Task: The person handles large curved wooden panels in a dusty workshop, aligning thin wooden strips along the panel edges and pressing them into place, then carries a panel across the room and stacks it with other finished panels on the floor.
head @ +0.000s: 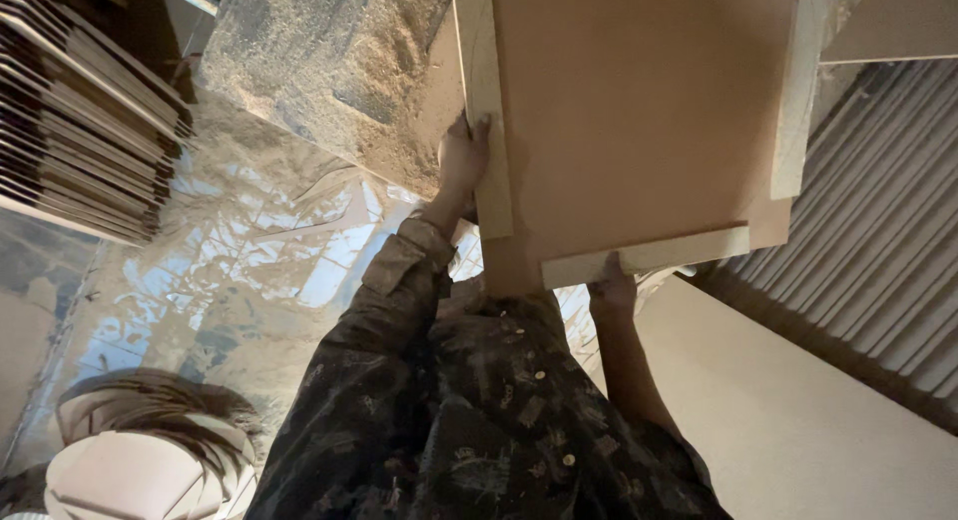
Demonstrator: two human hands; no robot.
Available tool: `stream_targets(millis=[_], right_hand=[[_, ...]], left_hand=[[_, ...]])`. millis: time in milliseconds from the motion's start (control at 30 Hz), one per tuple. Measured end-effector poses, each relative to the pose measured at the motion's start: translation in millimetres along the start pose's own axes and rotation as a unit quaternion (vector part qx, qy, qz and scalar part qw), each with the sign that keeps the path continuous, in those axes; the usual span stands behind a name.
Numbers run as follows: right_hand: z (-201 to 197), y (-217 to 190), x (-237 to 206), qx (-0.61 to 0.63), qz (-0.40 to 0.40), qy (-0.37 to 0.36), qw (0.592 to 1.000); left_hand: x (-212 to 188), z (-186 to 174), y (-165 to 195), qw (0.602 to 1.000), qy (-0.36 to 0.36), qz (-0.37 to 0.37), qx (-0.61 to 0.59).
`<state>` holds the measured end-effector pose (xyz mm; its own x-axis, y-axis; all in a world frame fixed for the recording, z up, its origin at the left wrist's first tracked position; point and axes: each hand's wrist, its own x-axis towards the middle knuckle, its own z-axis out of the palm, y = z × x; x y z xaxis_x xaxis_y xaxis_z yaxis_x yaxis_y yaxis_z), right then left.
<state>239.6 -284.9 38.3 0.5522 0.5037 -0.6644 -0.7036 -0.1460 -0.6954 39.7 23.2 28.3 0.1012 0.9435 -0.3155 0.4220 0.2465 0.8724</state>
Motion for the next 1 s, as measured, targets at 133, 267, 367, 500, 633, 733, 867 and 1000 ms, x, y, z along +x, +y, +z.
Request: stream_targets(millis=[133,267,367,500,633,733,867,1000], right_hand=[[14.7,-3.4,2.3,0.006,0.012,0.040,0.999],[24.4,-10.5,5.8,0.007,0.001,0.040,0.999],[28.6,-21.7,12.3,-0.696,-0.314,-0.047,0.644],[48.6,-32.5,32.5,-0.305,-0.112,0.004,0.946],[58.0,-34.7,37.7,-0.159,-0.110,0.021,0.981],[30.5,-28.6,20.2,-0.429,-0.325,-0.037,0.842],[-25.6,-22.4,1.9,0.090,0.002,-0.041,0.995],[-60.1,-45.4,13.1,-0.264,-0.150,-0.060,0.951]], left_hand=[[8.3,0.5,12.4,0.999,0.021,0.008,0.036],[24.5,5.4,24.5,0.998,0.016,-0.024,0.047],[47.1,14.7,38.7,0.994,0.011,-0.045,0.095],[77.6,24.2,56.1,0.997,0.035,0.008,0.070],[90.6,23.3,70.8,0.994,0.023,0.039,0.102],[59.2,9.8,59.5,1.000,-0.022,-0.015,-0.017],[2.1,-14.5,25.1,0.999,0.021,0.039,-0.009],[11.4,-14.8,10.5,0.998,0.022,0.001,0.057]])
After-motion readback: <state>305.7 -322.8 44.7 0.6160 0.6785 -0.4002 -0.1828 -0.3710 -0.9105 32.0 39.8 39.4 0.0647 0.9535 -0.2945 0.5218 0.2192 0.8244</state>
